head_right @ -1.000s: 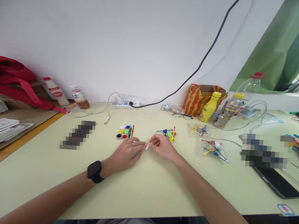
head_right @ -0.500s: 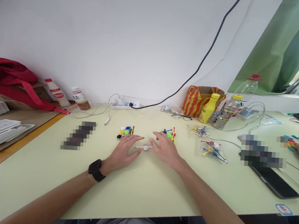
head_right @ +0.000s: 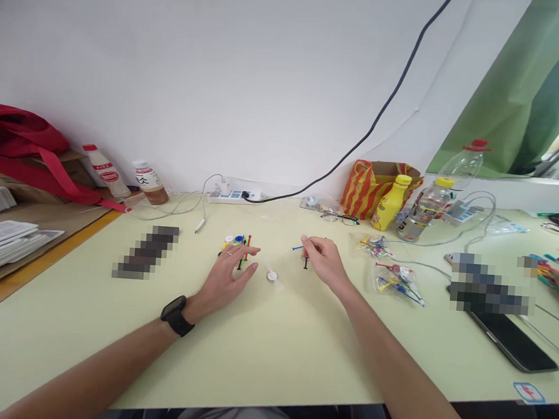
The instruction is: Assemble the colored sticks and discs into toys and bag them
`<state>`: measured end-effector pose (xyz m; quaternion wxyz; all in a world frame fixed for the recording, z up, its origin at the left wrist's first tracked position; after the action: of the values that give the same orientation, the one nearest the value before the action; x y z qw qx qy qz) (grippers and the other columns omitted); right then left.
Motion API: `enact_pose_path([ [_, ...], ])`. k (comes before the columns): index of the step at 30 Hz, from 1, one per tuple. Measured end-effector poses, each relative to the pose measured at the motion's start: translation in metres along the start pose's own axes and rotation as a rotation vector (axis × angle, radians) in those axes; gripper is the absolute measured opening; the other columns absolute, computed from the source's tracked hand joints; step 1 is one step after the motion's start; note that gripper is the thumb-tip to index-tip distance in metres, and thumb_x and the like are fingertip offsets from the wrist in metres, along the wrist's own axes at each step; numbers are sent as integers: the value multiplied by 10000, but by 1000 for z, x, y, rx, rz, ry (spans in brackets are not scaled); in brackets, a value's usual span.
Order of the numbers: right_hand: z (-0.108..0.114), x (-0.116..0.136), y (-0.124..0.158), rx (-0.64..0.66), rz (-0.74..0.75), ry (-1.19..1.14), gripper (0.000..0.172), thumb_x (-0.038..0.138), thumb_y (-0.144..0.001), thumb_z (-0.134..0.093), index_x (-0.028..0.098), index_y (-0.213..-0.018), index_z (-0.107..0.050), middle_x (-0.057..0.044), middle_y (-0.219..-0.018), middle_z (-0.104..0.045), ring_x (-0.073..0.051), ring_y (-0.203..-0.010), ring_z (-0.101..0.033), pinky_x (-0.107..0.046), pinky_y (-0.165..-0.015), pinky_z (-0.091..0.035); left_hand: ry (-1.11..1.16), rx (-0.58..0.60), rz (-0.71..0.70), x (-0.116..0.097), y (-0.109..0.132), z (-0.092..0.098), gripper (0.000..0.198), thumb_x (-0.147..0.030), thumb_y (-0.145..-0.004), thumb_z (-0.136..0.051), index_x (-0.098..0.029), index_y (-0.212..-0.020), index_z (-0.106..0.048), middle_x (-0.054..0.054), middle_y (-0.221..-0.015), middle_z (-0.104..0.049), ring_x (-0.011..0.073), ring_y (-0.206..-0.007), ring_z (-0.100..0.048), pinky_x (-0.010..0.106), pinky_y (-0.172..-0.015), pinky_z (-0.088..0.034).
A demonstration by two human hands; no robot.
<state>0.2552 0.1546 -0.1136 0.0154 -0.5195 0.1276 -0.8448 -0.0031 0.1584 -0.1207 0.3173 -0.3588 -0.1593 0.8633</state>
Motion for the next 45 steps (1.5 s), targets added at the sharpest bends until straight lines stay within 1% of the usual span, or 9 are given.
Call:
enact_pose_path([
  [5,11,-8,-7,-93,47,84,563,682,-940,-487,203,-660,-587,-24,-620,-580,-178,-606,-515,-293,-565,-389,139,-29,27,11,-2,0,499,-456,-1111,-208,-256,-1301,-624,78,-1187,-682,252,-1202,-564,473,-1092,-414],
  [10,6,-12,-8,-45,105,144,489,600,-960,-494,202,-693,-588,-19,-625,-570,-174,-601,-504,-300,-571,-388,134,80,-52,14,0,-1,638,-707,-1015,-304,-259,-1402,-543,100,-1273,-637,294,-1203,-516,462,-1042,-442],
  [16,-1,-5,-4,58,225,229,389,484,-984,-505,212,-716,-579,-28,-730,-633,-181,-665,-544,-318,-655,-415,22,7,10,16,-4,9,422,-490,-1062,-305,-242,-1267,-578,81,-1090,-647,279,-1074,-525,454,-956,-465],
  [22,2,2,1,257,206,225,449,493,-1042,-388,207,-809,-644,-26,-751,-653,-182,-697,-575,-316,-704,-440,-21,-187,187,43,-16,24,234,-338,-1009,-493,-248,-1203,-587,82,-1236,-648,288,-1217,-508,433,-935,-501],
  [27,1,0,3,478,186,139,337,523,-775,-775,209,-832,-667,-18,-793,-647,-178,-700,-548,-283,-634,-433,-67,-164,214,69,-21,29,309,-348,-977,-544,-263,-1271,-593,76,-1301,-646,300,-1235,-530,481,-1004,-490],
  [29,3,1,4,507,188,95,386,582,-854,-672,209,-765,-630,-29,-755,-628,-180,-683,-533,-293,-639,-444,-71,-129,222,78,-22,29,343,-365,-972,-546,-262,-1296,-595,78,-1318,-649,303,-1242,-540,498,-1032,-484],
  [33,5,3,4,476,206,89,506,611,-1002,-408,214,-755,-601,-54,-769,-643,-192,-683,-548,-332,-709,-484,-71,-37,221,88,-23,27,371,-355,-972,-531,-255,-1321,-606,76,-1368,-645,301,-1300,-541,524,-1114,-443],
  [37,4,1,2,360,184,195,380,509,-998,-486,218,-778,-593,-10,-738,-647,-177,-673,-564,-340,-782,-484,-71,42,187,84,-22,25,428,-365,-967,-555,-244,-1376,-598,86,-1449,-606,296,-1383,-506,522,-1183,-391],
  [45,-2,1,2,299,210,257,286,418,-952,-555,215,-764,-628,-4,-716,-651,-165,-657,-559,-289,-618,-421,-140,157,39,71,-21,18,397,-374,-923,-638,-264,-1302,-683,83,-1464,-612,339,-1445,-456,575,-1154,-433],
])
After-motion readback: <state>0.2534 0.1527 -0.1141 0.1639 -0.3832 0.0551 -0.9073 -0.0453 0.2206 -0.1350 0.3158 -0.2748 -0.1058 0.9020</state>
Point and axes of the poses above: each hand's wrist, its own y-axis away from the middle knuckle, its own z-axis out of the back of the hand, x = y × z, the point moved 4 cm from there along -y, towards the middle knuckle
